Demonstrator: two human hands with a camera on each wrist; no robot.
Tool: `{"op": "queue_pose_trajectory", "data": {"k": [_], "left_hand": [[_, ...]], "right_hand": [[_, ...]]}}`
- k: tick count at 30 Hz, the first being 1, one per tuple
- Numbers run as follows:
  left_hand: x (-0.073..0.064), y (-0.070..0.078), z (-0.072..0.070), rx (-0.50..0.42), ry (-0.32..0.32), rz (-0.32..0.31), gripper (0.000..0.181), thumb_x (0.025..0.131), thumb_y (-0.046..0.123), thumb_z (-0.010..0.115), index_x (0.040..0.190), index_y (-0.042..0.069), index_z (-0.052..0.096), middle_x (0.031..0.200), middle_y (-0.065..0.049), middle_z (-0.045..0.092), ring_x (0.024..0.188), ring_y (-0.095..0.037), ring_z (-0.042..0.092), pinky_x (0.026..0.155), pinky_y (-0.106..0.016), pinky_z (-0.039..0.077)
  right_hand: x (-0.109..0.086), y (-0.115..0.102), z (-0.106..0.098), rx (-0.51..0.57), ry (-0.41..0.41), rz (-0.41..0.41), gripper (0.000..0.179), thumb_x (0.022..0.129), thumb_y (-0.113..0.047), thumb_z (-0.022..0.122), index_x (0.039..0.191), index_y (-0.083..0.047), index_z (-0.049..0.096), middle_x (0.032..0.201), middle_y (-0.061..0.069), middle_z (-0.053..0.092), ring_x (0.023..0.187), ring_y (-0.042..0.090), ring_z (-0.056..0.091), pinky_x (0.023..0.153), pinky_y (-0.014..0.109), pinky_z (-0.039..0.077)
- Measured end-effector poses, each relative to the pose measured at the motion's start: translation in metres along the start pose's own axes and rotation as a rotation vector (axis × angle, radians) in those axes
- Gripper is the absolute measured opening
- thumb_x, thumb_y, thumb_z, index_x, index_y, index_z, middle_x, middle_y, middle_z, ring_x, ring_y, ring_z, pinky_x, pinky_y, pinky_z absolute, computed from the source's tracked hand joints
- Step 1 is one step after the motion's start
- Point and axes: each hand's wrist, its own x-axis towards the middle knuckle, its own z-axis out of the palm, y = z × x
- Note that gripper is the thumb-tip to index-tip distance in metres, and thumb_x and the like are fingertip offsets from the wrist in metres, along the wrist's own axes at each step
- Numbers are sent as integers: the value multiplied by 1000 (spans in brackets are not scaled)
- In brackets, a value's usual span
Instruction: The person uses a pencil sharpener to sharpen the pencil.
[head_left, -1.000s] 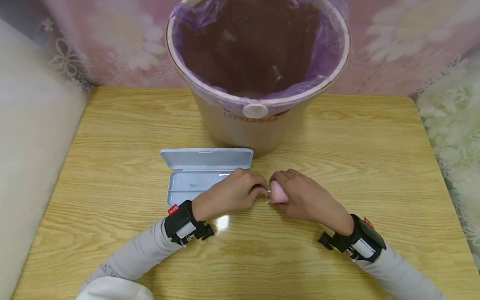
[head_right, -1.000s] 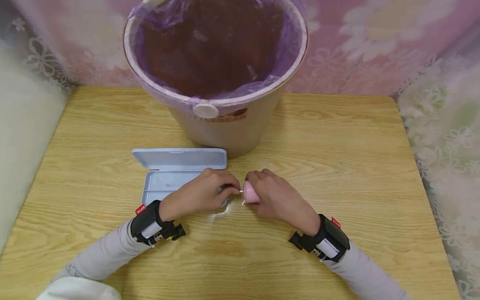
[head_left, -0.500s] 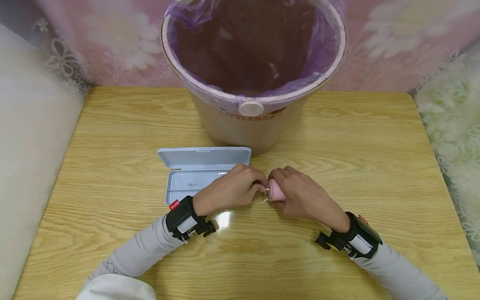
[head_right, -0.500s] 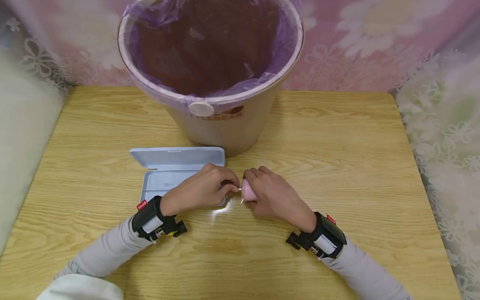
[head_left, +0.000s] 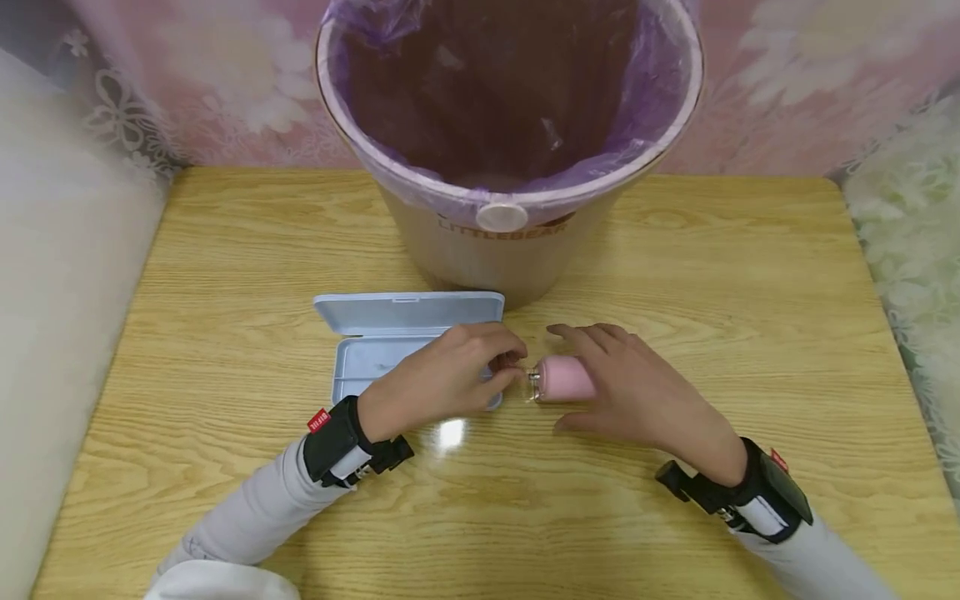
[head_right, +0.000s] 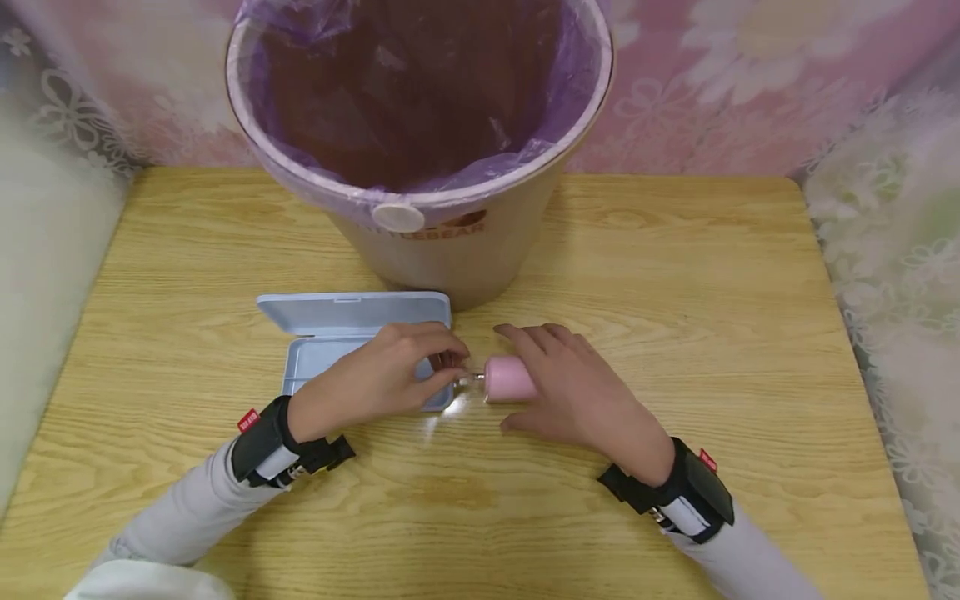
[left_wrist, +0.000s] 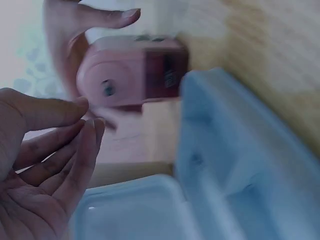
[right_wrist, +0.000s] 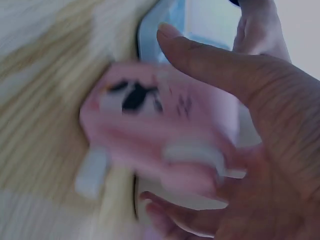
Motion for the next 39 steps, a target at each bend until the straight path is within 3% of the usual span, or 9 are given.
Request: {"op": "queue_pose_trajectory", "data": {"k": [2,5,9,12,16,19,26,33,39], "left_hand": [[1,7,-3,47,11,24,23,94,18,73,113,5,71,110,-3,70,93,-10,66,81,-22,55],[10,21,0,166,-13,77,39,93,28,74,123,3,66,124,-7,67,108,-17,65,95,-28,54],[31,40,18,352,-146,98,64,94,38,70,143,1,51,145,-13,56,133,-26,56,113,-35,44],[43,47,35,478,-219,69,72,94,39,70,148,0,44,144,-12,54,128,-26,58,109,-33,47],[48,45,54,549,-204,24,55,94,39,71,133,3,54,113,-4,64,94,-17,64,81,-26,56],[49,42,60,555,-175,-10,40,94,38,72,116,8,58,96,0,64,81,-14,62,68,-24,54],[53,45,66,604,-129,-24,22,92,26,71,102,12,58,86,2,62,71,-14,59,60,-23,52],[54,45,67,622,-121,-16,22,89,24,72,100,12,57,83,3,60,71,-13,59,61,-24,52],[52,45,70,622,-80,-12,22,87,23,74,96,13,57,82,3,61,71,-12,59,61,-23,52]], "right_hand": [[-13,7,-7,19,-11,60,101,70,-47,92,152,-13,43,137,20,60,125,42,58,100,59,49],[-28,19,-9,45,-10,96,76,78,-38,88,138,-5,56,118,14,70,104,33,69,85,49,57],[-38,31,3,104,29,74,30,86,-21,82,109,-5,71,91,-1,73,81,15,69,66,32,54],[-39,36,16,111,89,15,11,87,-12,80,94,-9,72,83,-5,70,74,9,65,62,27,50],[-39,38,29,56,164,-79,9,87,-6,79,89,-10,71,86,-1,69,73,9,60,63,28,50],[-40,37,34,22,197,-126,8,87,-6,78,90,-9,71,89,1,69,76,10,61,64,29,52],[-49,34,31,-29,203,-167,8,87,-4,77,95,-6,74,93,3,70,83,15,67,68,32,56],[-74,22,12,25,269,-175,21,83,-4,80,102,-13,77,95,-8,68,79,2,60,66,19,50],[-73,23,-8,-24,312,-258,10,96,-18,70,101,-12,76,96,-7,68,77,3,60,64,18,49]]}}
